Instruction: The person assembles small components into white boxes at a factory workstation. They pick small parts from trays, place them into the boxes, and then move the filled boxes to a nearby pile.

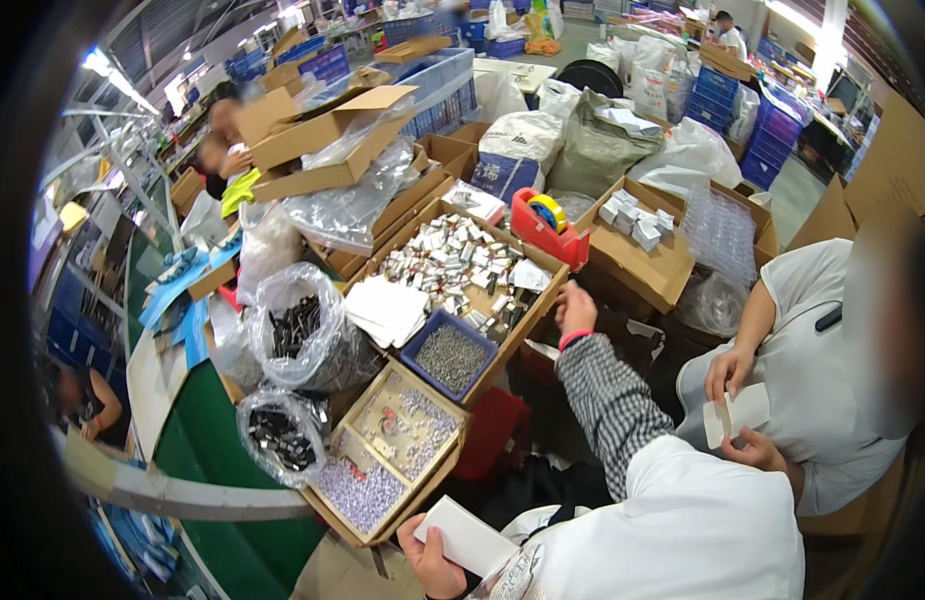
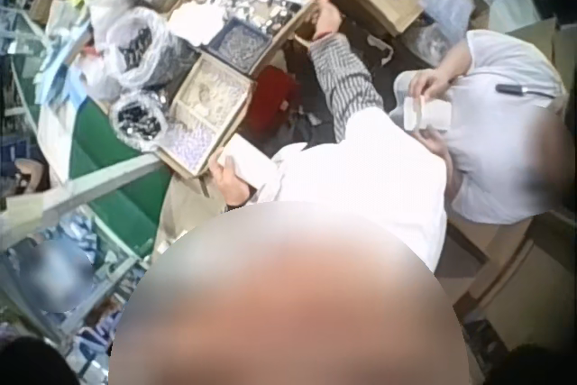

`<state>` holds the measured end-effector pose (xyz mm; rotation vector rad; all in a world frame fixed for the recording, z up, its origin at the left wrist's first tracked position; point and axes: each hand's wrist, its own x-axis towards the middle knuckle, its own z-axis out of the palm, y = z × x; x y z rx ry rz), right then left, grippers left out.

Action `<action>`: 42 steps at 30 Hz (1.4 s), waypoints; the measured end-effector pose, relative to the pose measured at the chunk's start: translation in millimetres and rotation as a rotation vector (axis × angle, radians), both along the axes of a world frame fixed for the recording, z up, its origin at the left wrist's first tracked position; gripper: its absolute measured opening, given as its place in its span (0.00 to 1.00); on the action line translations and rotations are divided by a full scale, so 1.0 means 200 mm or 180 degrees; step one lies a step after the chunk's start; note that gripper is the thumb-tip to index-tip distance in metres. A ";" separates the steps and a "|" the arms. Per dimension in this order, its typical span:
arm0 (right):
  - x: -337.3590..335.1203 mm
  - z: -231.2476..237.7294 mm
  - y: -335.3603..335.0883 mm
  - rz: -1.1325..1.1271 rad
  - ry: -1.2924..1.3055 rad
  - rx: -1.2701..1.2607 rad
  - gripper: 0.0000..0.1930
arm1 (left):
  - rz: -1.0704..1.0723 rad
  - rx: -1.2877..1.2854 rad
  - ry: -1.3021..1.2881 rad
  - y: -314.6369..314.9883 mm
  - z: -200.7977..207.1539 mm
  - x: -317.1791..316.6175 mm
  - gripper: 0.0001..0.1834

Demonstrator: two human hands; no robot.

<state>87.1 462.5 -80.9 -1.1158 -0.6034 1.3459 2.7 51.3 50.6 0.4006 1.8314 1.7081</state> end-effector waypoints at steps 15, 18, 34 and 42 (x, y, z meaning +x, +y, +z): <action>0.36 0.24 0.89 0.2034 -0.3322 0.0251 0.16 | -0.0008 -0.0331 -0.0541 0.25 0.01 -0.08 0.15; 0.34 0.24 0.92 0.2091 -0.2503 -0.0154 0.12 | -0.0102 -0.0378 -0.0505 0.27 0.01 -0.09 0.15; 0.43 0.10 0.70 0.1709 0.0913 -0.0524 0.07 | -0.0198 -0.0346 -0.0517 0.28 0.02 -0.10 0.15; 0.40 -0.08 0.67 0.1386 0.0927 -0.0212 0.08 | -0.0044 -0.0365 -0.0619 0.24 -0.01 -0.10 0.15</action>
